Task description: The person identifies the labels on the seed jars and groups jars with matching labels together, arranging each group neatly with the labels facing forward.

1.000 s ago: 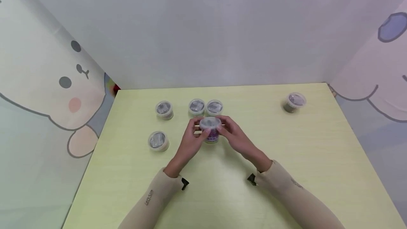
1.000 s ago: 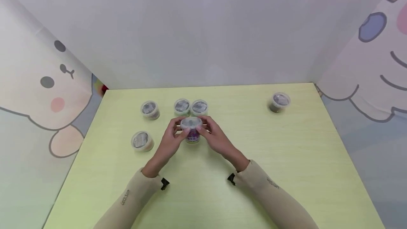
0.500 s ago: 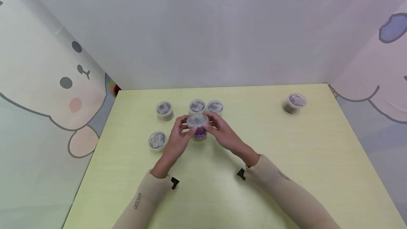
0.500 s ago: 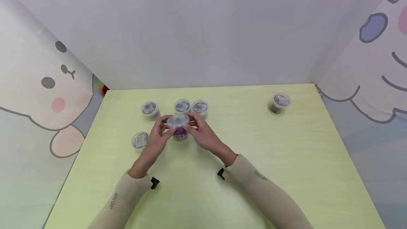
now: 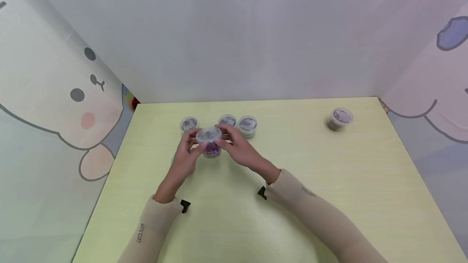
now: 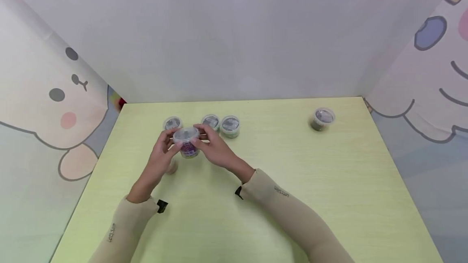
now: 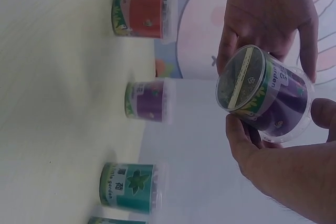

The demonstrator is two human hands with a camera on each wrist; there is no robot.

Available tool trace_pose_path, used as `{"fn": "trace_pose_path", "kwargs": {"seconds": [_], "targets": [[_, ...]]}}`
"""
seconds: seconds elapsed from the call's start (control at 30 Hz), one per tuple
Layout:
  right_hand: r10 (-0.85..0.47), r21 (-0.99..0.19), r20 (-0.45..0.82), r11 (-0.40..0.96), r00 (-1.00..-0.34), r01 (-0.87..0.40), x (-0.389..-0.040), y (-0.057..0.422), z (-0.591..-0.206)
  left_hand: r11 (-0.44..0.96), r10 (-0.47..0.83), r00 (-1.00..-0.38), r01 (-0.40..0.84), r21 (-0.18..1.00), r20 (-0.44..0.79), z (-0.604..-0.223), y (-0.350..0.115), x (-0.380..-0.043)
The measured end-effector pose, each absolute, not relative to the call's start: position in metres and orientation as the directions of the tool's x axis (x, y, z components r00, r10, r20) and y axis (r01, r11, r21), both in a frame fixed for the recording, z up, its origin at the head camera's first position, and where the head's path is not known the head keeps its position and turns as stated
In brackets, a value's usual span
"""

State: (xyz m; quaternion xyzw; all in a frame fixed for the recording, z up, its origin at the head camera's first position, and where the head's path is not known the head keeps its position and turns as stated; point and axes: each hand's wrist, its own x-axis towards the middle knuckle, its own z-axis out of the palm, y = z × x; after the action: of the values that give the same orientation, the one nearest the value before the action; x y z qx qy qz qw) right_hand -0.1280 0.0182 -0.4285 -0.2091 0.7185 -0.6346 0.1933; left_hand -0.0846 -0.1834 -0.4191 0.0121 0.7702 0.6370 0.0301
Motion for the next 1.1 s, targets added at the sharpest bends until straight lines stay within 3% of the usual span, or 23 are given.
{"fn": "trace_pose_path", "kwargs": {"seconds": [1.1], "targets": [[-0.617, -0.987, 0.022, 0.114, -0.786, -0.117, -0.157, -0.065, -0.427, 0.279, 0.049, -0.997, -0.038, 0.960, -0.054, -0.417, -0.268, -0.100]]}}
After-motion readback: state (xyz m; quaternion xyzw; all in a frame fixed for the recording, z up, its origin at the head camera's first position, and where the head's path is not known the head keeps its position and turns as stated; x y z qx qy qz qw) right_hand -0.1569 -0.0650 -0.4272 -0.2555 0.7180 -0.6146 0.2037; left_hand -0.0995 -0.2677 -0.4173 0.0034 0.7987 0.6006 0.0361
